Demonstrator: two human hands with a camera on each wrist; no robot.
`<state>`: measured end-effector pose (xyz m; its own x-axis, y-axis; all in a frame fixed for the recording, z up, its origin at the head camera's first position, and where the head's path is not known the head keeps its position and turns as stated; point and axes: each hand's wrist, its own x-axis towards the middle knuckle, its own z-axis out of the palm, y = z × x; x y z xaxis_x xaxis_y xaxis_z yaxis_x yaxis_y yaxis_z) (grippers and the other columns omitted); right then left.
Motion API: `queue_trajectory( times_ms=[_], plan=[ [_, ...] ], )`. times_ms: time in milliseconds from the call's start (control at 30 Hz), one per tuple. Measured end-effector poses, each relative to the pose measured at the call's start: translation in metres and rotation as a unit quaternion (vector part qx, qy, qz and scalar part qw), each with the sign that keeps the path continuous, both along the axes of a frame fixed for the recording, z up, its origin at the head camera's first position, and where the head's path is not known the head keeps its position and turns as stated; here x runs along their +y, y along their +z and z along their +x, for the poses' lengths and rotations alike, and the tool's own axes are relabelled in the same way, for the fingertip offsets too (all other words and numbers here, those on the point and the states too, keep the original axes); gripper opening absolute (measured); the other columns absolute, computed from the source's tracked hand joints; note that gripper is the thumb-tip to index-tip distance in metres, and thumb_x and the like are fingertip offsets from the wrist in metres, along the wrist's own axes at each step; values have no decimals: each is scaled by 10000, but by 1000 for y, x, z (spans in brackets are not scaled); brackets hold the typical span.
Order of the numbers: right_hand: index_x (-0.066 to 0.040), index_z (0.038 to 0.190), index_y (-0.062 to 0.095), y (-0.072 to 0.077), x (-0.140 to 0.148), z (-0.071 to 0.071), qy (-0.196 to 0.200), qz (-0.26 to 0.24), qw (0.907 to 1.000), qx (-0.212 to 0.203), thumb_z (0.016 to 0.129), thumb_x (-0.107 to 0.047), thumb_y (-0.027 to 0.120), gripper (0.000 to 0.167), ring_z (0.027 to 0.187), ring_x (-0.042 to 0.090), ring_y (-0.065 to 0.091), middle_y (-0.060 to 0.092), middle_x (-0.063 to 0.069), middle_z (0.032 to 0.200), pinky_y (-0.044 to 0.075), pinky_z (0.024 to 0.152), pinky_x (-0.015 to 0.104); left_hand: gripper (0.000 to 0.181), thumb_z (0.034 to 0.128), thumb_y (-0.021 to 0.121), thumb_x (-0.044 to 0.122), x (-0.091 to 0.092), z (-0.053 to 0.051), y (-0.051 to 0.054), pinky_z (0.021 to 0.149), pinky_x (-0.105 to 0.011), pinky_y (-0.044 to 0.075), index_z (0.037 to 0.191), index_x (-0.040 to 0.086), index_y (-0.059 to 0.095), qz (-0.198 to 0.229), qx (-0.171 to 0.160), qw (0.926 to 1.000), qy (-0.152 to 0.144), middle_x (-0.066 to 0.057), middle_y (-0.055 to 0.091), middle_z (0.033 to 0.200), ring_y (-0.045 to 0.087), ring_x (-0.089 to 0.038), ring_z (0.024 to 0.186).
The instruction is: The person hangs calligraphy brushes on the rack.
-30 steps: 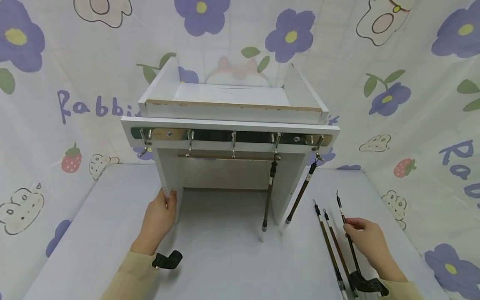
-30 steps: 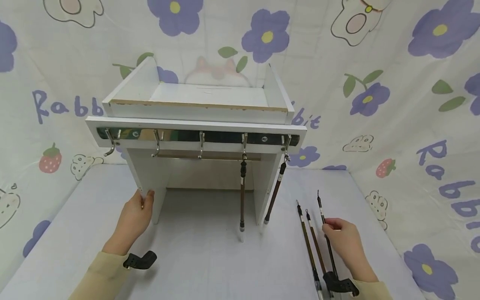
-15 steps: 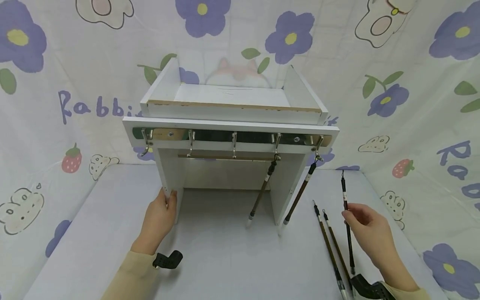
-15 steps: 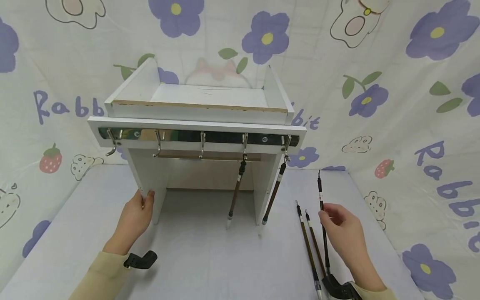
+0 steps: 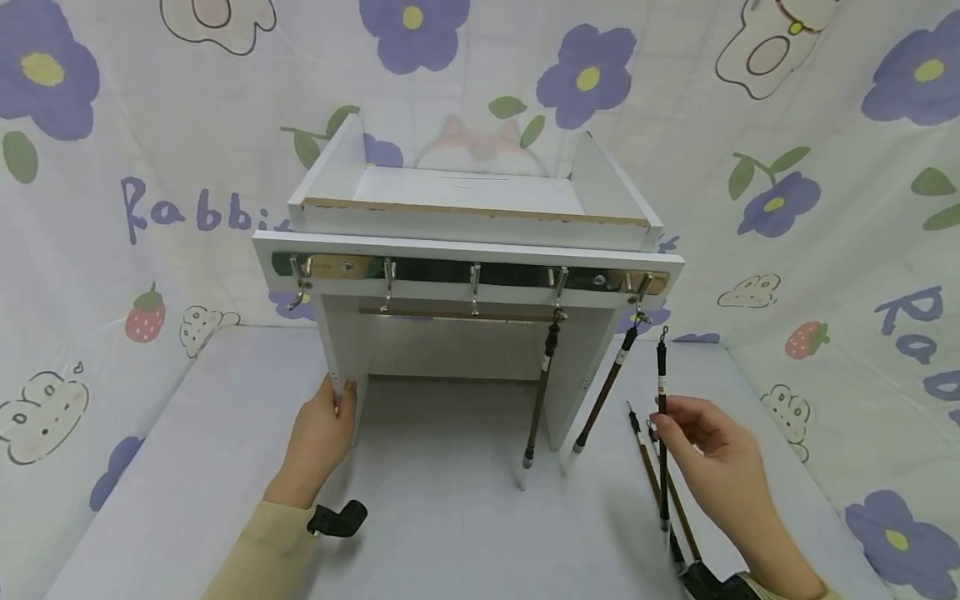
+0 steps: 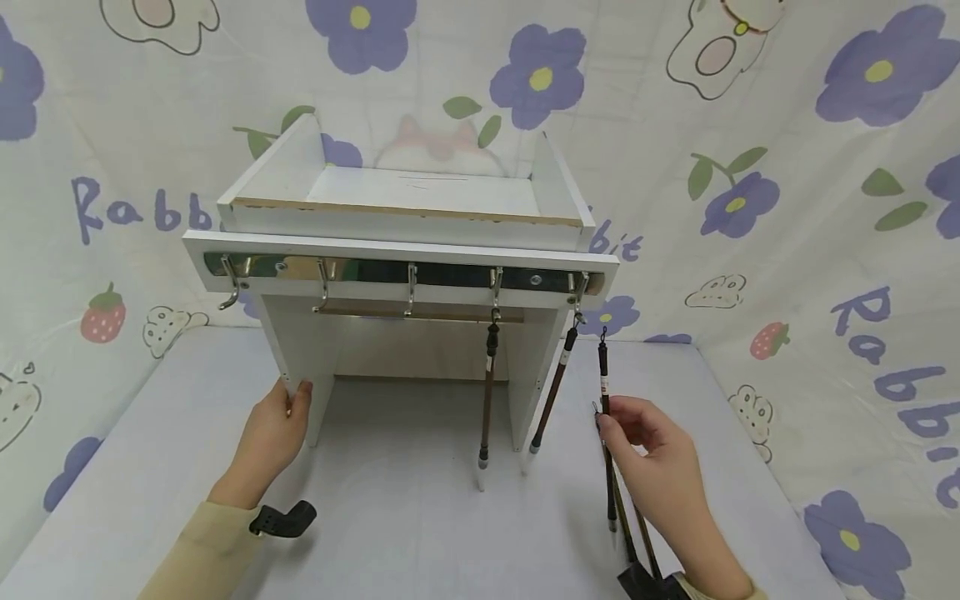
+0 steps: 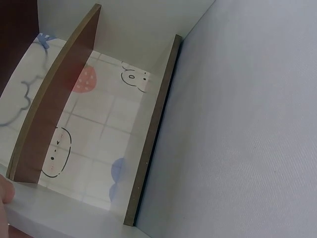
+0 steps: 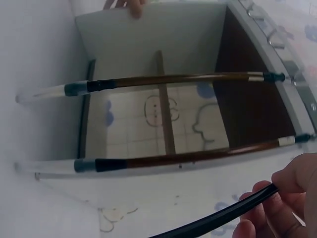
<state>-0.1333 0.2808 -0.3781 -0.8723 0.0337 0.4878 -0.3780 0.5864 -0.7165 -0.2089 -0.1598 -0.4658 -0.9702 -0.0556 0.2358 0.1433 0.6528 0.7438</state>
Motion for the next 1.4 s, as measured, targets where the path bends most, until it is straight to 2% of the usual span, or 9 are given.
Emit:
queue_trajectory(
  times_ms=[100,167,400,600,867,1100,1400],
  plan=[
    [-72,1049,669,2,-7,2,90,202,9996,162,896,-2,673,168,768,82,638,698,70,929,456,620,165,503,1054,340,358,0,0,1,792,-575,493,1406,1,391,3,-14,10000,-5,-314,531,1292,574,-451,1104],
    [-98,1051,673,4,-11,3,131,340,9990,262,886,-2,685,191,764,79,624,691,29,932,454,625,159,501,1054,340,355,0,0,2,787,-573,495,1402,-1,393,-1,-30,10000,-2,-316,533,1288,577,-452,1098],
    [-100,1053,678,11,-26,5,509,328,9971,468,863,26,700,229,794,71,612,693,-29,931,467,659,152,493,1054,341,355,0,0,4,764,-561,502,1377,-11,412,-3,-43,10000,30,-320,548,1264,592,-447,1072],
    [-116,1072,681,12,-39,0,728,416,9950,553,858,34,701,262,782,69,620,695,-33,921,465,650,159,502,1055,336,360,0,0,3,774,-563,501,1397,-2,395,2,-84,10000,19,-312,536,1287,579,-446,1099],
    [-80,1044,690,11,-58,-9,1106,388,9898,804,807,112,712,306,764,104,614,691,24,885,463,649,175,517,1052,328,383,2,1,1,804,-571,491,1414,17,380,19,-109,9999,-20,-302,521,1313,562,-439,1131],
    [-104,1040,694,17,-73,-13,1307,343,9877,793,797,103,727,320,730,104,590,680,3,860,463,620,187,501,1053,340,364,1,0,1,794,-572,496,1396,4,396,39,5,10000,1,-306,529,1301,575,-438,1111],
    [-112,1052,694,24,-90,-17,1524,327,9853,698,802,83,733,320,731,104,578,672,-7,854,454,614,210,506,1051,337,376,0,0,1,796,-567,496,1387,3,400,12,-60,10000,56,-305,535,1293,581,-431,1102]
  ],
)
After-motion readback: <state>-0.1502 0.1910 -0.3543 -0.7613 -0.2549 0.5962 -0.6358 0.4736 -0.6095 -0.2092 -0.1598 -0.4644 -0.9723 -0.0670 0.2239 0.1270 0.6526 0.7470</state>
